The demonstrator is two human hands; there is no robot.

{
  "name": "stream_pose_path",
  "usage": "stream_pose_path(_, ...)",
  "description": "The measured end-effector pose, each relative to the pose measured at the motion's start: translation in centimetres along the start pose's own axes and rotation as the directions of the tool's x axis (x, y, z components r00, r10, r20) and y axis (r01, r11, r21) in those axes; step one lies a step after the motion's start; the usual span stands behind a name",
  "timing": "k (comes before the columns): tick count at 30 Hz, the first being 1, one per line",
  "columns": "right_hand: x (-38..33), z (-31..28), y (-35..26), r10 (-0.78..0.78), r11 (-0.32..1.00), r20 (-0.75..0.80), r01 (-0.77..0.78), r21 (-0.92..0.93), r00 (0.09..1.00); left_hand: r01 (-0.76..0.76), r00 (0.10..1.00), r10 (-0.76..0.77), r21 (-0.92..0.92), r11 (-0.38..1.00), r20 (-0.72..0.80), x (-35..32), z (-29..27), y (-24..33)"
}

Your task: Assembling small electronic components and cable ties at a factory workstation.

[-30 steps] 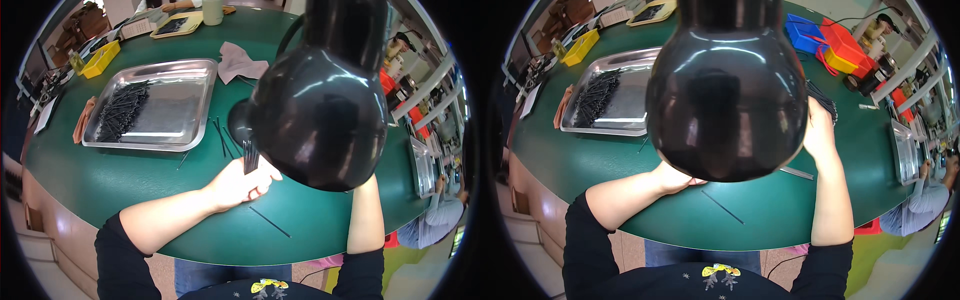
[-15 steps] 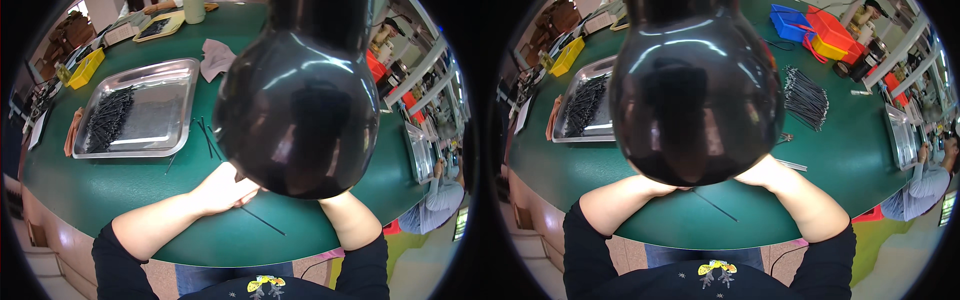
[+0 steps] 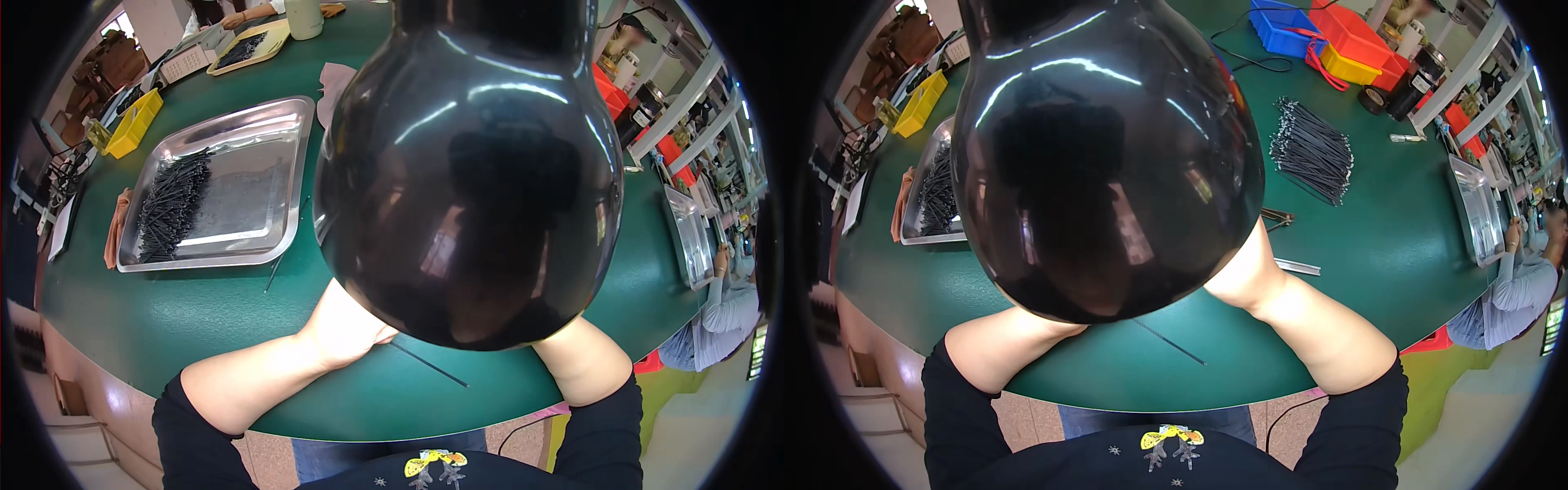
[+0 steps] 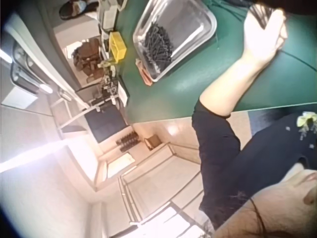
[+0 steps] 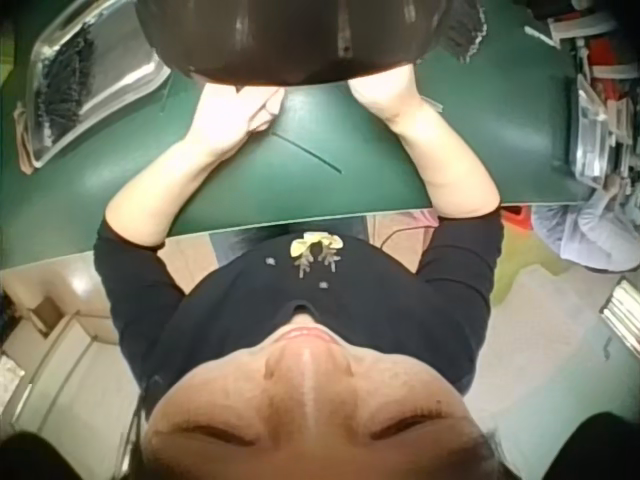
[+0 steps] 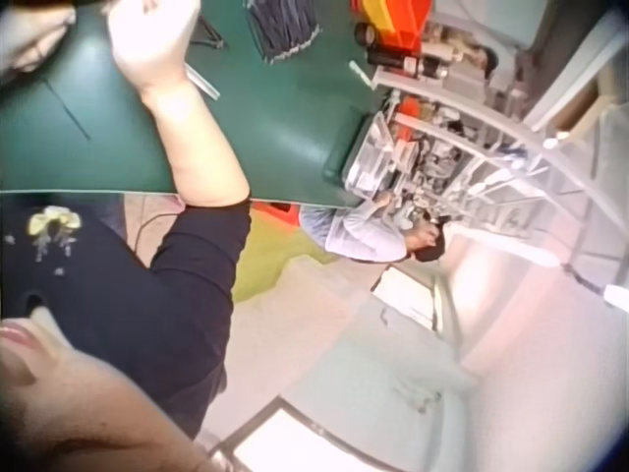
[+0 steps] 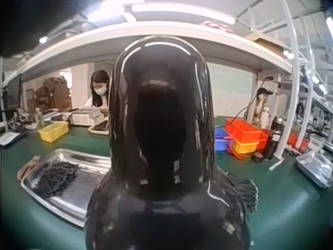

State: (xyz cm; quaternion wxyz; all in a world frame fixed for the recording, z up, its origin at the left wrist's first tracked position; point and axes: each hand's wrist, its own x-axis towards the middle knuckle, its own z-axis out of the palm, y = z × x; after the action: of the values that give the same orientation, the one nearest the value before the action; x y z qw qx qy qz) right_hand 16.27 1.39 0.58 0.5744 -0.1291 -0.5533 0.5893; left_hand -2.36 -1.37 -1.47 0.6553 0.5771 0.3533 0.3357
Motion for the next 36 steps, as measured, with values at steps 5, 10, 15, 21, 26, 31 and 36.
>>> stream_pose_path(5, 0.5, 0.5, -0.9, -0.111, 0.978, 0.089, 0.125, -0.17, 0.99, 0.059, 0.996, -0.051, 0.092, 0.994, -0.077, -0.4, 0.7, 1.7)
stream_pose_path(10, 0.4, 0.6, -1.2, -0.183, 0.927, 0.163, 0.225, -0.3, 0.97, -0.091, 0.99, 0.094, 0.029, 0.995, -0.102, -0.1, 1.2, 2.0)
stream_pose_path(15, 0.1, 1.0, -0.3, -0.149, 0.987, 0.041, 0.151, -0.056, 0.988, -0.112, 0.992, 0.116, 0.067, 0.991, -0.059, 0.0, 1.1, 2.0)
stream_pose_path(21, 0.5, 1.7, -2.2, -0.089, 0.935, 0.076, 0.109, -0.338, 0.993, -0.128, 0.991, 0.132, 0.101, 0.987, -0.034, -0.1, 0.8, 2.1)
stream_pose_path(26, 0.3, 1.9, -2.3, -0.064, 0.971, 0.057, 0.076, -0.226, 0.996, -0.135, 0.99, 0.139, 0.101, 0.986, -0.038, -0.1, 0.9, 2.2)
stream_pose_path(31, 0.3, 2.1, -2.1, -0.029, 0.996, 0.035, 0.032, -0.078, 0.999, -0.138, 0.989, 0.143, 0.102, 0.985, -0.043, 0.0, 1.0, 2.3)
stream_pose_path(36, 0.3, 2.3, -1.8, 0.009, 0.997, 0.017, -0.01, 0.075, 1.0, -0.14, 0.988, 0.145, 0.104, 0.985, -0.048, 0.1, 1.2, 2.3)
